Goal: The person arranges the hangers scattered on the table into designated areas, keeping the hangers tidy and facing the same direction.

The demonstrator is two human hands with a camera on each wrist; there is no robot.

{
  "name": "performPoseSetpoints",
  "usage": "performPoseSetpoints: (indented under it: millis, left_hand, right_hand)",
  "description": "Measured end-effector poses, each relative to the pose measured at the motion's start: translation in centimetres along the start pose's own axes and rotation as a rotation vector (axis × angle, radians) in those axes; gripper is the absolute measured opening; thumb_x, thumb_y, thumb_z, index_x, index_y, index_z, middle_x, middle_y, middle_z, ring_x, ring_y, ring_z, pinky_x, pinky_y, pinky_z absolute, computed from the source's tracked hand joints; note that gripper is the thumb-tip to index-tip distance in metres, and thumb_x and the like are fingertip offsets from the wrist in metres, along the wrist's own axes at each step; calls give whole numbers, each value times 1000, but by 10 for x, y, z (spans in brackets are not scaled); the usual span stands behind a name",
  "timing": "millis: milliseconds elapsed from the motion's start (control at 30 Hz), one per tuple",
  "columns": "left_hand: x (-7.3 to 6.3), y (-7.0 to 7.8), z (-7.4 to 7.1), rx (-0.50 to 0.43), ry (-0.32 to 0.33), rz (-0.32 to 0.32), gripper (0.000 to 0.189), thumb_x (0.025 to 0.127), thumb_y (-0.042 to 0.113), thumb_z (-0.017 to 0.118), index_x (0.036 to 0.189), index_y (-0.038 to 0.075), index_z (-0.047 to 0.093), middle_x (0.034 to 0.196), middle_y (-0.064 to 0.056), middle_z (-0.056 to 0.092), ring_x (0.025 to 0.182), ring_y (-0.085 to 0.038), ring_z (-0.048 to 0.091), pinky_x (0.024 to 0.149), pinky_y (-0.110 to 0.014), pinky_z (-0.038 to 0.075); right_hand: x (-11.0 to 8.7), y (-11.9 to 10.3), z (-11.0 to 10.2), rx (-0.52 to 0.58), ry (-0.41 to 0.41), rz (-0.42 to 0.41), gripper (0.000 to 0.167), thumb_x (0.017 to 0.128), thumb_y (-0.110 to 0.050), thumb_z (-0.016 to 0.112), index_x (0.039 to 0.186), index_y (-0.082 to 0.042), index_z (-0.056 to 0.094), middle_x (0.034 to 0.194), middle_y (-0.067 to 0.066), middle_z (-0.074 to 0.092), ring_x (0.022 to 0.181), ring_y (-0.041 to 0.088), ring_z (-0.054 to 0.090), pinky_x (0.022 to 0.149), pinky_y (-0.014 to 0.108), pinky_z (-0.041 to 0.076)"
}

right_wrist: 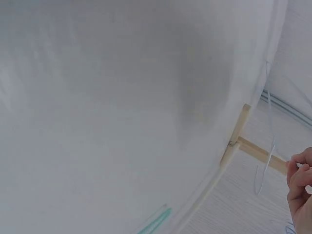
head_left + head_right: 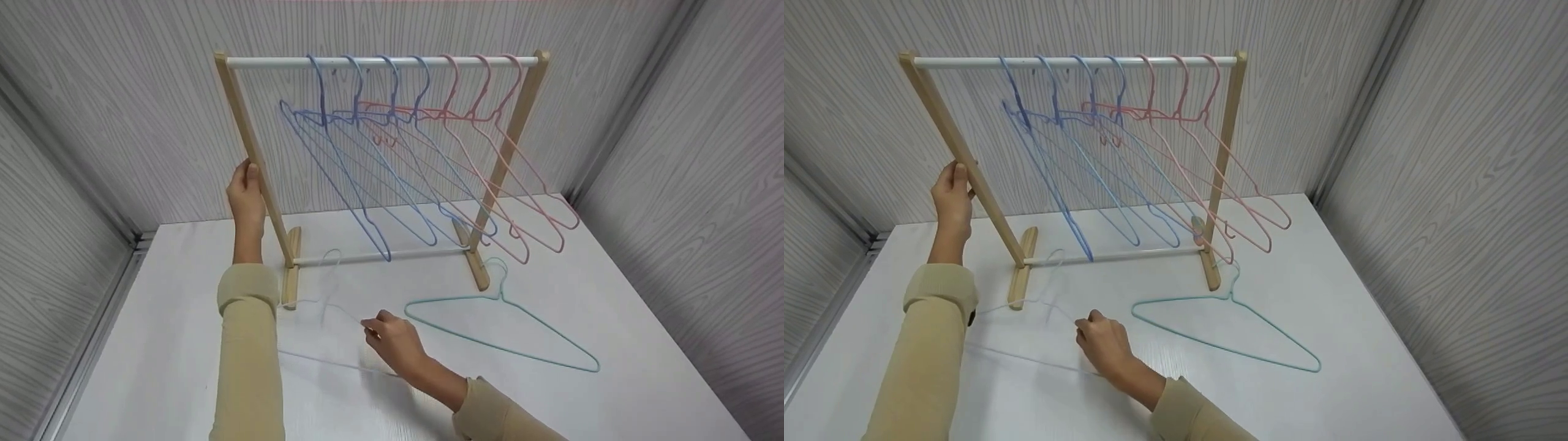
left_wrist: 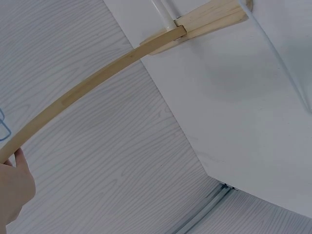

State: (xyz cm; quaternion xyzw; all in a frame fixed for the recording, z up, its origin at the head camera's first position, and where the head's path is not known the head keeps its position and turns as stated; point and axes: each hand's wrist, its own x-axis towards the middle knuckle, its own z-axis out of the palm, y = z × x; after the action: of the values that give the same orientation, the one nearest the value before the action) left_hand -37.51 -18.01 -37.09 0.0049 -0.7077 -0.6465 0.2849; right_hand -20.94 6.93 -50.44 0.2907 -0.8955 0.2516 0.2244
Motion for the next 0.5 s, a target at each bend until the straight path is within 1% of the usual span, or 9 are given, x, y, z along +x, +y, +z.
performPoseSetpoints:
  millis: [100, 300, 500]
  left_hand:
    - [0, 0, 0, -4, 4, 7, 43, 101, 22, 39, 135, -4, 41, 127, -20, 49, 115, -28, 47, 94, -34, 40]
    - [-1, 4, -1, 17, -20, -39, 48, 100, 28, 37, 137, -1, 38, 132, -16, 46, 119, -24, 44, 96, -28, 38]
    - [-1, 3, -1, 12, -21, -52, 48, 99, 29, 38, 138, 0, 38, 133, -16, 45, 120, -23, 44, 97, -27, 37]
  right_hand:
    - [6, -10, -13, -15, 18, -47, 12, 77, -1, 71, 88, -5, 73, 71, 2, 57, 56, 8, 56, 52, 10, 44]
    - [15, -23, -42, -30, 58, -118, 13, 75, 2, 72, 87, -3, 73, 71, 4, 57, 54, 10, 57, 50, 11, 44]
    - [22, -35, -73, -25, 24, -147, 13, 76, 3, 71, 87, -1, 73, 72, 5, 56, 56, 12, 59, 49, 12, 44]
